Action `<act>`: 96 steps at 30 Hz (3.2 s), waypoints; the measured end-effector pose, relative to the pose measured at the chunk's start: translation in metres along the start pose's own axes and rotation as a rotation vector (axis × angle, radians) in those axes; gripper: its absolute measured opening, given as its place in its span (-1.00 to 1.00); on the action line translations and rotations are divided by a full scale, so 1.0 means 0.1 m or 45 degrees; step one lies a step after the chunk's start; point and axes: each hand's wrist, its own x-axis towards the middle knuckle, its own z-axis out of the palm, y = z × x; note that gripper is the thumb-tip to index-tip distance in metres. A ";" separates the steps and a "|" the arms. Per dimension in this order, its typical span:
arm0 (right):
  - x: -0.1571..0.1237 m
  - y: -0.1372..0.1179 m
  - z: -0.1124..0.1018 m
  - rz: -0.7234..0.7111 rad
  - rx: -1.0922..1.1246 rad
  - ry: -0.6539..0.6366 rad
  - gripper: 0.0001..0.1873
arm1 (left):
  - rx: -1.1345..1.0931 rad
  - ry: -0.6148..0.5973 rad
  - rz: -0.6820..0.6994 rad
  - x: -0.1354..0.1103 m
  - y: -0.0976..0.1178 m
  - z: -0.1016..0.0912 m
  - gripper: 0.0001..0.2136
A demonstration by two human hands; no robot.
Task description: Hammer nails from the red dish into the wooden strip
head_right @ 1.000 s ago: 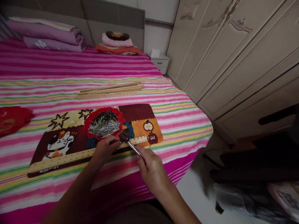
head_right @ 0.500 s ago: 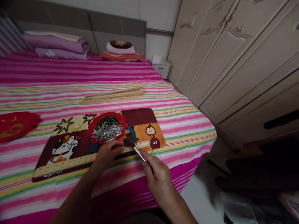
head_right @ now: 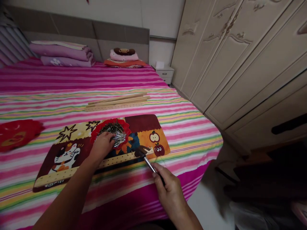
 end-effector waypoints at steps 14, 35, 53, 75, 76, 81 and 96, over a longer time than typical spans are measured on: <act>-0.02 0.00 0.02 -0.011 0.011 -0.035 -0.69 | -0.498 0.190 -0.200 -0.16 -0.07 -0.11 -0.85; -0.05 -0.02 -0.01 0.040 0.017 -0.060 -0.69 | -0.308 -0.481 -0.149 -0.52 0.17 -0.38 -0.95; -0.07 -0.02 0.00 0.007 0.016 -0.068 -0.69 | -0.162 -0.393 -0.051 -0.40 0.26 -0.34 -0.92; -0.01 -0.18 0.12 -0.022 0.081 -0.158 -0.69 | -0.861 -0.028 -0.188 -0.68 0.30 0.03 -0.84; 0.01 -0.21 0.12 -0.034 0.088 -0.154 -0.69 | -0.844 -0.025 -0.179 -0.68 0.30 0.03 -0.84; 0.10 -0.30 0.18 -0.083 0.113 -0.126 -0.70 | -0.817 -0.057 -0.139 -0.67 0.31 0.04 -0.86; 0.27 -0.35 0.30 -0.212 -0.039 -0.242 -0.64 | -0.768 -0.004 -0.124 -0.69 0.28 0.14 -0.90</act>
